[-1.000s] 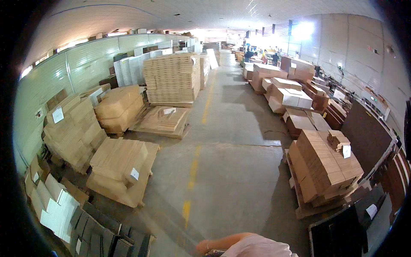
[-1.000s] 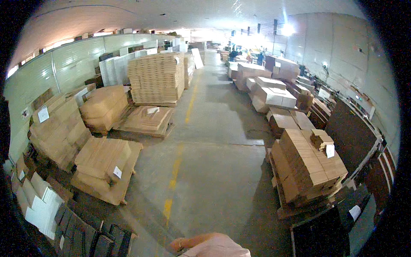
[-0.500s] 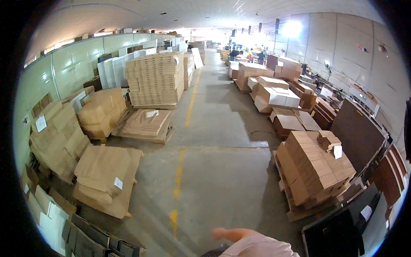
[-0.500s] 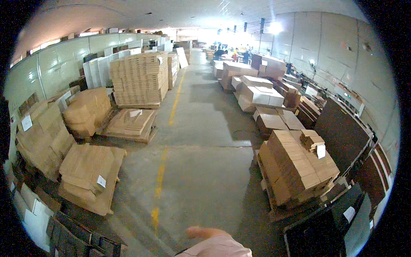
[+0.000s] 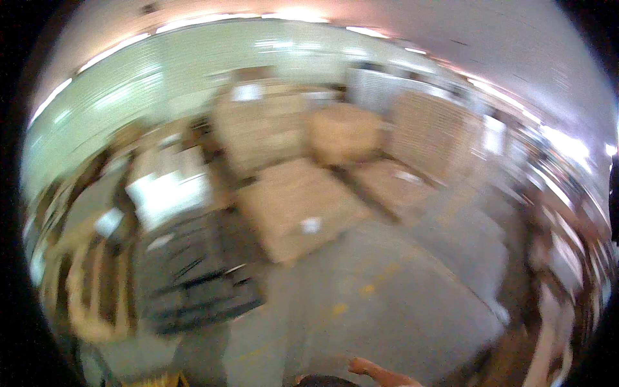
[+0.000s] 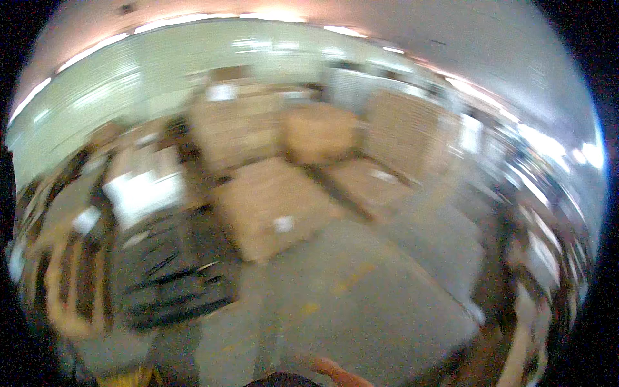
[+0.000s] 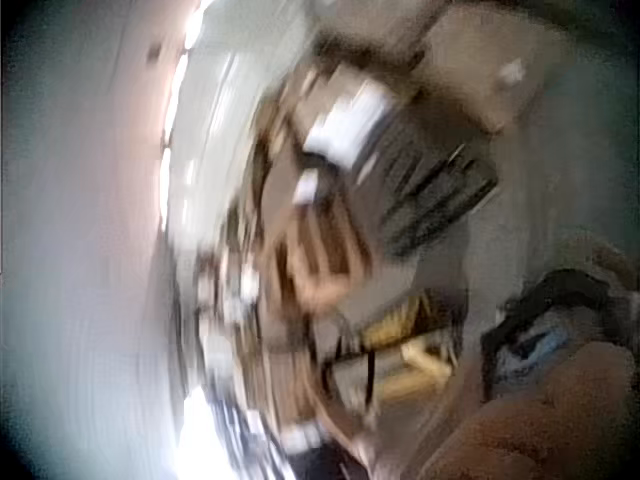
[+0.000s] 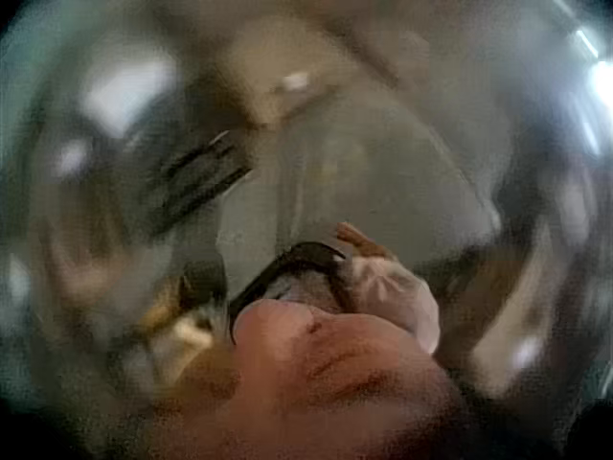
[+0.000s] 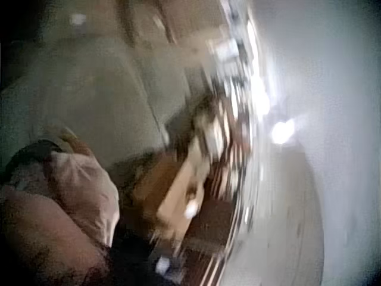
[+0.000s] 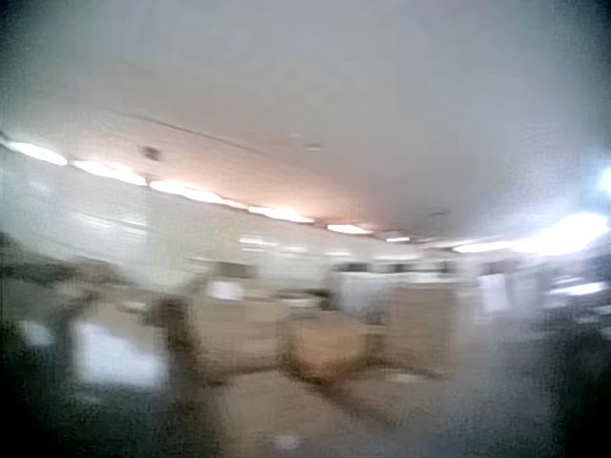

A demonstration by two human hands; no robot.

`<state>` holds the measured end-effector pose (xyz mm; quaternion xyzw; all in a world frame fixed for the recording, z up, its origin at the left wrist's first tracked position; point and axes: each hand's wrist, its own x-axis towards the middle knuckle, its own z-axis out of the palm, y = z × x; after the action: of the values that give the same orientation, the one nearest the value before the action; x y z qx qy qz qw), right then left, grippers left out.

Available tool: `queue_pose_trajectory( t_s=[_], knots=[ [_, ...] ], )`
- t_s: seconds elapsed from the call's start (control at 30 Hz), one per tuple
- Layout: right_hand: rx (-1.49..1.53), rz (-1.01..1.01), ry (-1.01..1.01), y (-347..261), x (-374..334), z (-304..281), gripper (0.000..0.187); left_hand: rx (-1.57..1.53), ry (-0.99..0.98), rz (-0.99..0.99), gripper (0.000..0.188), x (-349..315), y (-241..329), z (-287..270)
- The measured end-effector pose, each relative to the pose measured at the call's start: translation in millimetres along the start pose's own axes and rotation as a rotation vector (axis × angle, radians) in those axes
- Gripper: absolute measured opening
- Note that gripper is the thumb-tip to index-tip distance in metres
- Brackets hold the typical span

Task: The person operates a yellow manual pallet jack to lift and move a stack of flat cardboard sheets across a warehouse floor. They maneuver the jack through aisles of stacked materials, then hand the jack to another worker who continues moving the load.

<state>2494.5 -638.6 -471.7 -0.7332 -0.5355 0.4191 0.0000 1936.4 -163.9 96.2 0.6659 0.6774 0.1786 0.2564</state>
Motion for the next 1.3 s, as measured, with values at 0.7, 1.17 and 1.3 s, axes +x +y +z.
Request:
queue_pose_trajectory(
  t_s=[0.7,1.17,1.3],
  knots=[
    [0.357,-0.796,0.277,-414.2,150.5,-282.0,0.012,0.399,0.330,0.037,0.055,-173.6,-21.6,143.4],
    [0.175,-1.351,0.039,-577.3,7.7,-263.8,0.019,0.287,0.170,0.070,0.058,-292.3,-35.7,163.0],
    [-0.053,-1.357,-0.087,-587.2,-13.0,-244.0,0.024,0.221,0.113,0.110,0.058,-303.8,-48.6,154.7]
  ],
)
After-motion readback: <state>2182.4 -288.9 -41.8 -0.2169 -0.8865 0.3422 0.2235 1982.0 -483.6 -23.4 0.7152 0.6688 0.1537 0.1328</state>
